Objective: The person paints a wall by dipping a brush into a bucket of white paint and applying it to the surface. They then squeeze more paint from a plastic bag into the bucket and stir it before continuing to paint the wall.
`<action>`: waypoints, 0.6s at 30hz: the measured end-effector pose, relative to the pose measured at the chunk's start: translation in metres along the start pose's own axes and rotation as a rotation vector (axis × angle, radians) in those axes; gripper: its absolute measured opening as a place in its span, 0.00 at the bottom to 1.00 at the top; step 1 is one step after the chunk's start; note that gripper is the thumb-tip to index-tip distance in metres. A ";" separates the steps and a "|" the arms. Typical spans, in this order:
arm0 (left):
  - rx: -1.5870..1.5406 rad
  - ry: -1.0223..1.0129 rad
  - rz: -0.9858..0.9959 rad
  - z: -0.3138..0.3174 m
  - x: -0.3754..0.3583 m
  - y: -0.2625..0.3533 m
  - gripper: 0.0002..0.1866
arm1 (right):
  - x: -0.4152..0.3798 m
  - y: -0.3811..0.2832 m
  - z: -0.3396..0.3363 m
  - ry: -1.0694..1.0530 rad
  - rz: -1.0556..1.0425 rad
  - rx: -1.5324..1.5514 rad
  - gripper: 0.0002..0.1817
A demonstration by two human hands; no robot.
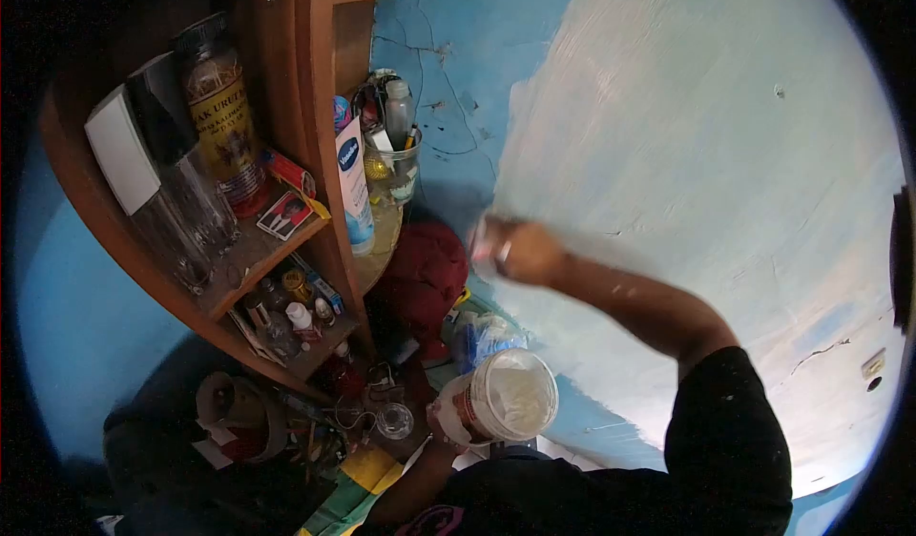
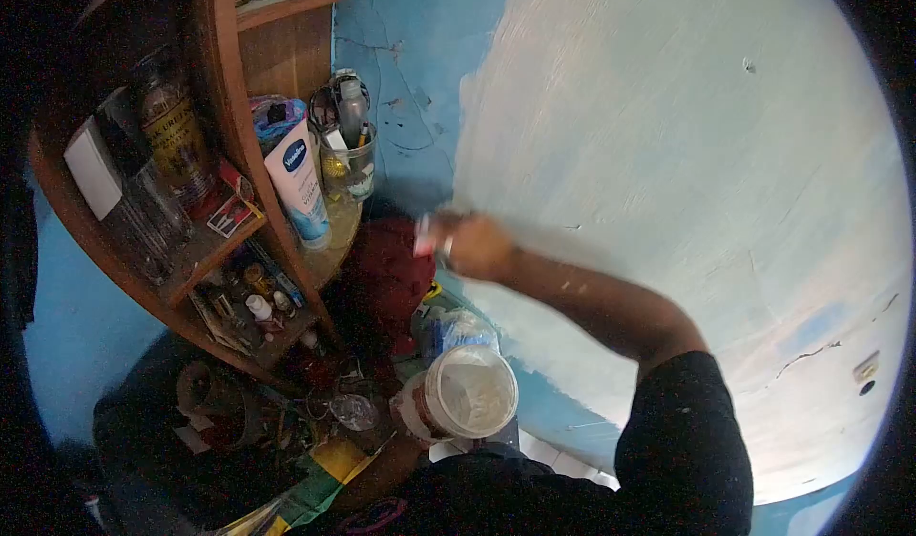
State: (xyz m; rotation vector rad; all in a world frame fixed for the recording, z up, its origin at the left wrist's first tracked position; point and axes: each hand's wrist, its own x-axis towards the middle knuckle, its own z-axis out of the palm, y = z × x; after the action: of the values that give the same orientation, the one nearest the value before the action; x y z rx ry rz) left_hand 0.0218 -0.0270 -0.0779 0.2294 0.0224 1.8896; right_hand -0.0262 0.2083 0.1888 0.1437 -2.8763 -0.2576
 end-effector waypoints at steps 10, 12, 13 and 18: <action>-0.017 -0.057 0.004 0.002 0.006 0.007 0.52 | 0.029 0.003 -0.166 0.490 0.016 -0.672 0.15; -0.021 -0.071 0.002 -0.002 0.005 0.006 0.52 | 0.015 0.006 -0.113 0.377 0.060 -0.678 0.14; -0.027 -0.083 0.000 -0.006 0.004 0.004 0.52 | 0.001 0.000 -0.084 0.233 0.032 -0.651 0.15; 0.313 -0.021 -0.063 -0.024 -0.003 -0.003 0.53 | -0.051 -0.033 0.014 -0.142 -0.059 -0.163 0.19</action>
State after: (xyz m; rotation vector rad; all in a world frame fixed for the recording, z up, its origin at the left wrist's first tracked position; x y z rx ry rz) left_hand 0.0217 -0.0266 -0.1025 0.4567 0.3090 1.8147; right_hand 0.0223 0.1839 0.1572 0.1867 -2.9773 -0.5318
